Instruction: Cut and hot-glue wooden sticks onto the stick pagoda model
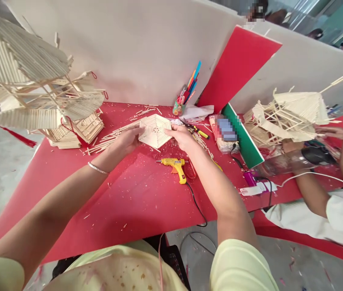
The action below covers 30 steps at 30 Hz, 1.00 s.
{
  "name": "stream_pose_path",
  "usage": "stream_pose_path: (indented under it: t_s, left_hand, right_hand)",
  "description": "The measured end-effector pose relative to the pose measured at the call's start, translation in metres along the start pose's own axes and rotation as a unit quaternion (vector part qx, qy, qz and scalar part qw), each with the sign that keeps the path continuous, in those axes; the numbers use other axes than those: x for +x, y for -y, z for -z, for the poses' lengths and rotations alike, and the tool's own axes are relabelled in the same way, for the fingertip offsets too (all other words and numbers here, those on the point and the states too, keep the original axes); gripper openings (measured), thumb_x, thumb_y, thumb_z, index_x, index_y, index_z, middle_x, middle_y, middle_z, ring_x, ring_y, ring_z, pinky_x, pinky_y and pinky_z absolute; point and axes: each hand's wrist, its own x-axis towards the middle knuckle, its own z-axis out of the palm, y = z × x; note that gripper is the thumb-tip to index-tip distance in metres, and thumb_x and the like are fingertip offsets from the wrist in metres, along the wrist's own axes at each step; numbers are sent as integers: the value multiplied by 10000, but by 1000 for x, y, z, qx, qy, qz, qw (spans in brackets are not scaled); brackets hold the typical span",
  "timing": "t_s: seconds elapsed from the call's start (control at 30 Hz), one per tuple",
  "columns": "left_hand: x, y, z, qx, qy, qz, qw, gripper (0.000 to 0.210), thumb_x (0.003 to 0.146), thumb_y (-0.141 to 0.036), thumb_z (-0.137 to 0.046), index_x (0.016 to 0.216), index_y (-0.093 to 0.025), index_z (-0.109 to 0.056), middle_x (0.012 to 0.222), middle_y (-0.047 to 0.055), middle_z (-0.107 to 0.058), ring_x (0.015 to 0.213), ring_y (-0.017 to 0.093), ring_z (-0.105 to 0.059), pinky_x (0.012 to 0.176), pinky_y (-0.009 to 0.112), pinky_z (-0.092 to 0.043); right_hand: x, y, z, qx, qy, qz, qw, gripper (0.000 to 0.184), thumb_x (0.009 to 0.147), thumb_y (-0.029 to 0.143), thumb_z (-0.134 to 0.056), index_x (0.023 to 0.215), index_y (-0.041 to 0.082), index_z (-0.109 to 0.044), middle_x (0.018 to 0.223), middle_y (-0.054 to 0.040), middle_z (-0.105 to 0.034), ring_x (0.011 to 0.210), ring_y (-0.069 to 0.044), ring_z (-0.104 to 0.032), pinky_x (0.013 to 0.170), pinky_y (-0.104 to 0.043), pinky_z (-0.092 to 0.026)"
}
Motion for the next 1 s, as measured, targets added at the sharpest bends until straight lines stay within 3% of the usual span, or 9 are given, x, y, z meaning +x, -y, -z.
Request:
stream_pose_path:
  t_s: [0.2,0.33,0.43,0.5,0.57,0.63,0.73,0.9,1.0]
  left_hand:
    - [-90,-14,56,94,88,-13,992,403,700,-428,-937,887,-124,-752,911,129,-792,850,255,-763,819,377,-634]
    - [-156,-18,108,290,98,-73,949,652,911,-729,-634,1163,-144,-773,1192,172,-786,1165,339,-734,1035,494,-585]
    - [-214,-2,154,582,49,-215,783,867,899,-811,-560,1481,-171,-625,1610,191,-528,1552,402,-412,1295,590,-286]
    - [-243,15,181,709,14,-232,666,1048,891,-874,-466,1632,-134,-433,1727,239,-307,1630,426,-228,1316,637,-167]
    - [-255,31,194,763,-3,-226,605,1095,905,-878,-410,1675,-104,-332,1743,267,-226,1645,425,-166,1316,641,-136]
    - [-247,45,186,782,-20,-218,583,1163,884,-899,-411,1686,-68,-279,1755,280,-149,1652,441,-96,1314,645,-111]
    - [-219,68,130,785,33,-195,588,1230,870,-921,-389,1695,-27,-210,1762,273,-88,1652,448,-18,1325,624,-91]
    - [-244,135,2,724,293,-249,573,1220,889,-911,-362,1641,48,-314,1721,291,-236,1643,409,-182,1352,533,-119]
    - [-284,152,-20,643,409,-356,541,954,1010,-773,-304,1614,-45,-427,1737,178,-302,1639,279,-261,1357,405,-161]
  right_hand:
    - [-85,2,-67,105,90,57,989,449,704,481,-925,1054,227,-804,977,-43,-812,787,-180,-707,727,-331,-607]
    - [-134,-10,-102,201,62,76,975,415,704,468,-931,1011,217,-808,1025,-46,-825,967,-221,-756,973,-400,-606]
    - [-165,-27,-100,259,-39,67,963,382,736,452,-911,1028,229,-804,1041,-46,-827,1009,-249,-772,962,-423,-622]
    - [-184,-42,-90,293,-117,74,946,352,764,433,-889,1038,234,-795,1034,-43,-826,1026,-254,-776,952,-436,-630]
    - [-199,-57,-79,321,-175,81,927,316,783,404,-870,1033,230,-788,1028,-43,-824,1048,-246,-775,980,-450,-625]
    - [-210,-67,-73,341,-201,84,914,302,796,387,-853,1038,223,-780,1056,-50,-821,1081,-240,-767,1022,-470,-609]
    - [-220,-64,-71,350,-206,102,908,301,815,385,-831,1057,217,-773,1121,-62,-810,1147,-240,-748,1077,-491,-582]
    - [-244,-27,-58,314,-229,169,906,286,806,343,-842,1048,201,-786,1134,-69,-800,1177,-270,-737,1133,-550,-538]
    - [-268,-12,-42,291,-248,201,902,286,796,318,-851,1040,180,-797,1191,-93,-787,1185,-295,-734,1164,-589,-504]
